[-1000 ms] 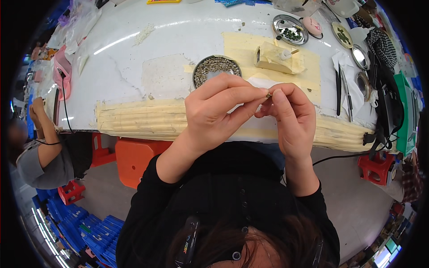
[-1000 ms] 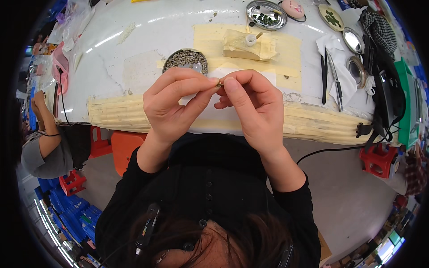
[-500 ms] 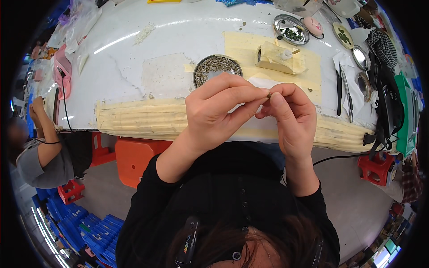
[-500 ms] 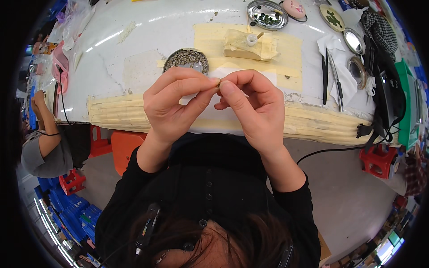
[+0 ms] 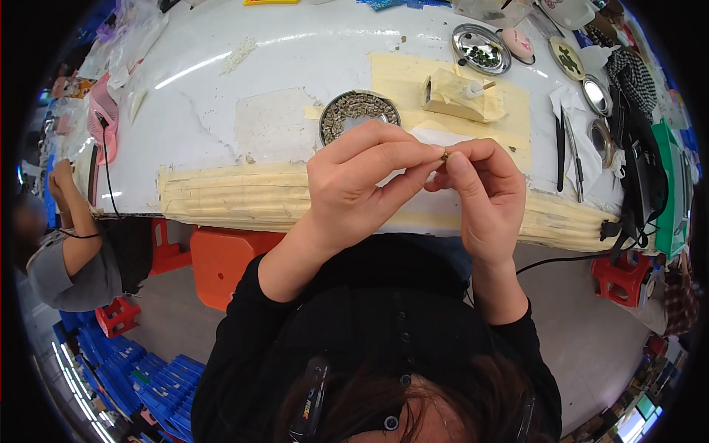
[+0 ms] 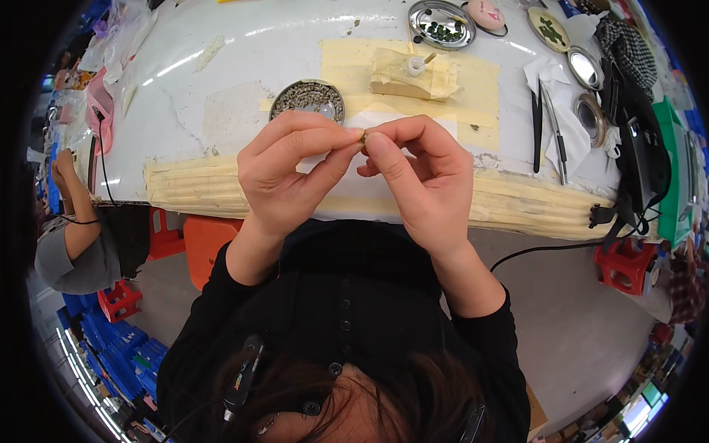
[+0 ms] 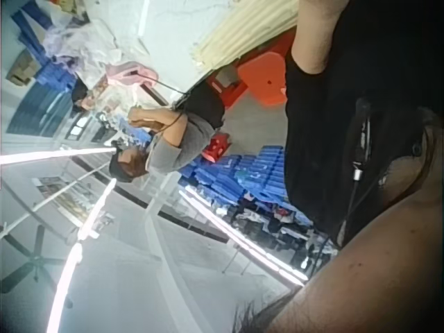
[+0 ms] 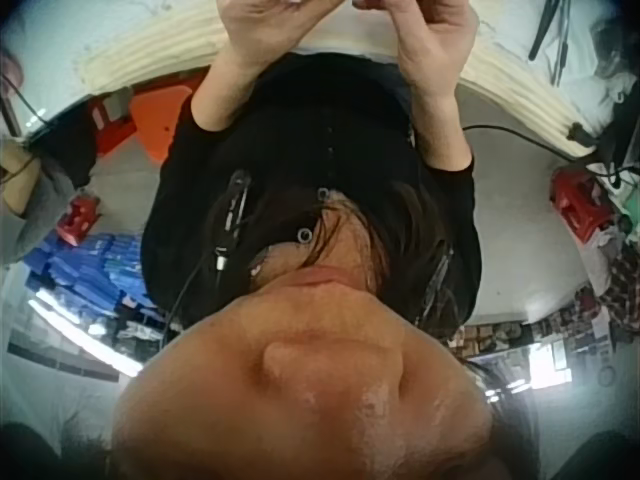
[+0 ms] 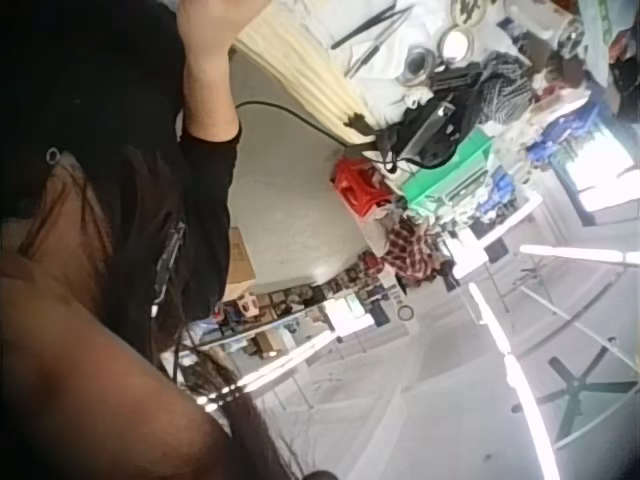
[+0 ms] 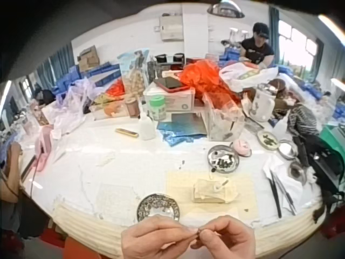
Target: Assembling small white plastic components by hand at a workbench.
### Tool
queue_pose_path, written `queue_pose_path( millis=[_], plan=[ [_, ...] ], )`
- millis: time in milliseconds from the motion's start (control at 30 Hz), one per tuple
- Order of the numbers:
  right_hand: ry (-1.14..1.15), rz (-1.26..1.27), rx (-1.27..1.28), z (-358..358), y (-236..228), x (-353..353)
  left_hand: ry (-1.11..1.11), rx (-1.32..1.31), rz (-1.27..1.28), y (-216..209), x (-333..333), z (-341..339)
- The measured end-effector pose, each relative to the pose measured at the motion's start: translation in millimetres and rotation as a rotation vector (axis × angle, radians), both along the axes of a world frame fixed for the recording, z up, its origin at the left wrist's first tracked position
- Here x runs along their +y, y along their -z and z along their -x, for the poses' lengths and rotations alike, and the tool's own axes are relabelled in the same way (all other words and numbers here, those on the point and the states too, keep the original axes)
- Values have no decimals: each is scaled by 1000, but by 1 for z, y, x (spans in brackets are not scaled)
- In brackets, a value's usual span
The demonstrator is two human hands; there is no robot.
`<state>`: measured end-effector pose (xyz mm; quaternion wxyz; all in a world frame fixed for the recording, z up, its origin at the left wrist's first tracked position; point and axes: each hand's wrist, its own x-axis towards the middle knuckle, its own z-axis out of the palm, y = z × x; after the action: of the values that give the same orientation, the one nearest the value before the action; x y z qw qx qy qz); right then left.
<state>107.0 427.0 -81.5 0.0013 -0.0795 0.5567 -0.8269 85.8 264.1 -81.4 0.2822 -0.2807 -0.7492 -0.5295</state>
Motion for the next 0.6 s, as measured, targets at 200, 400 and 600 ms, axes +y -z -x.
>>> queue_pose_path(
  millis=[200, 400, 600],
  plan=[
    [414, -756, 656, -1, 3, -6, -62, -32, -3, -1, 1, -1],
    [484, -845, 811, 2, 5, -8, -82, -47, -37, -2, 1, 0],
    [309, -598, 481, -2, 2, -7, -37, -93, -47, -3, 0, -3]
  ],
)
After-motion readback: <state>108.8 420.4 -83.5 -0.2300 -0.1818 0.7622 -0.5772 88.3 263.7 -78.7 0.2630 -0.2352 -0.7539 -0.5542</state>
